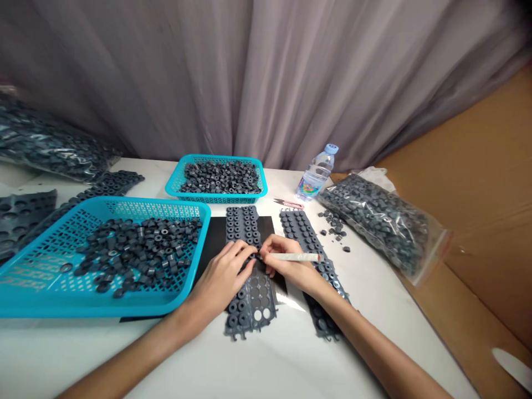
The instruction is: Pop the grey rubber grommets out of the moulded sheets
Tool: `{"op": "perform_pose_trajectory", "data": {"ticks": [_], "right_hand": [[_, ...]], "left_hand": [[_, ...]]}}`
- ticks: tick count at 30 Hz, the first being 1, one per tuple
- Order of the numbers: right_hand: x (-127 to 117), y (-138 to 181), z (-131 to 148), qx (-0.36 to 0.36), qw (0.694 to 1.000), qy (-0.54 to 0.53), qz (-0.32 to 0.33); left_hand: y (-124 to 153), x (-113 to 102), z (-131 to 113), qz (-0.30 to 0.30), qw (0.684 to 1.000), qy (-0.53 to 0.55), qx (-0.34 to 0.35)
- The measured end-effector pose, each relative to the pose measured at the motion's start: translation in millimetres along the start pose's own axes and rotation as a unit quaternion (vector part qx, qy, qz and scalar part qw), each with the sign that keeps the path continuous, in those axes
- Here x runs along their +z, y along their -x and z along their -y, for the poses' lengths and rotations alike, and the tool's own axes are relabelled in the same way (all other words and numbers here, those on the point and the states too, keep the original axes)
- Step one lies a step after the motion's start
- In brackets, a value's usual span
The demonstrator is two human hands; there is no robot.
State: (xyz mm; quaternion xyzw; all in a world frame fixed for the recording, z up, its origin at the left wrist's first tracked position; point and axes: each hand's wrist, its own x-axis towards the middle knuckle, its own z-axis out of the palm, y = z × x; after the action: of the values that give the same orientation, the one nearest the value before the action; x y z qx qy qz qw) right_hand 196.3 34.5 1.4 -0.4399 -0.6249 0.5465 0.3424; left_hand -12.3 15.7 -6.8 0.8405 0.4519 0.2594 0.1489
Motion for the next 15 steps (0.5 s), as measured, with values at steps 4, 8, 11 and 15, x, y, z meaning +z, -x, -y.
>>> {"op": "perform_pose_trajectory", "data": {"ticks": [4,8,11,15], "right_hand": [[1,0,2,-0.002,1.0,0.013,-0.003],[1,-1,-1,-0.002,1.0,0.0,-0.007],[1,-3,-4,0.004,1.0,-0.01,-0.005],[-1,-5,-4,0.005,0.999,-0.045,-0.003]], "left_hand": [[-1,-1,-3,0.017,0.999,-0.022,0.022],[1,4,-1,-0.034,0.996,0.065,-0.044],[2,9,1,-0.093,0.978,0.139,-0.122],[1,9,1,-0.068,0.976,0.178,-0.109]]}}
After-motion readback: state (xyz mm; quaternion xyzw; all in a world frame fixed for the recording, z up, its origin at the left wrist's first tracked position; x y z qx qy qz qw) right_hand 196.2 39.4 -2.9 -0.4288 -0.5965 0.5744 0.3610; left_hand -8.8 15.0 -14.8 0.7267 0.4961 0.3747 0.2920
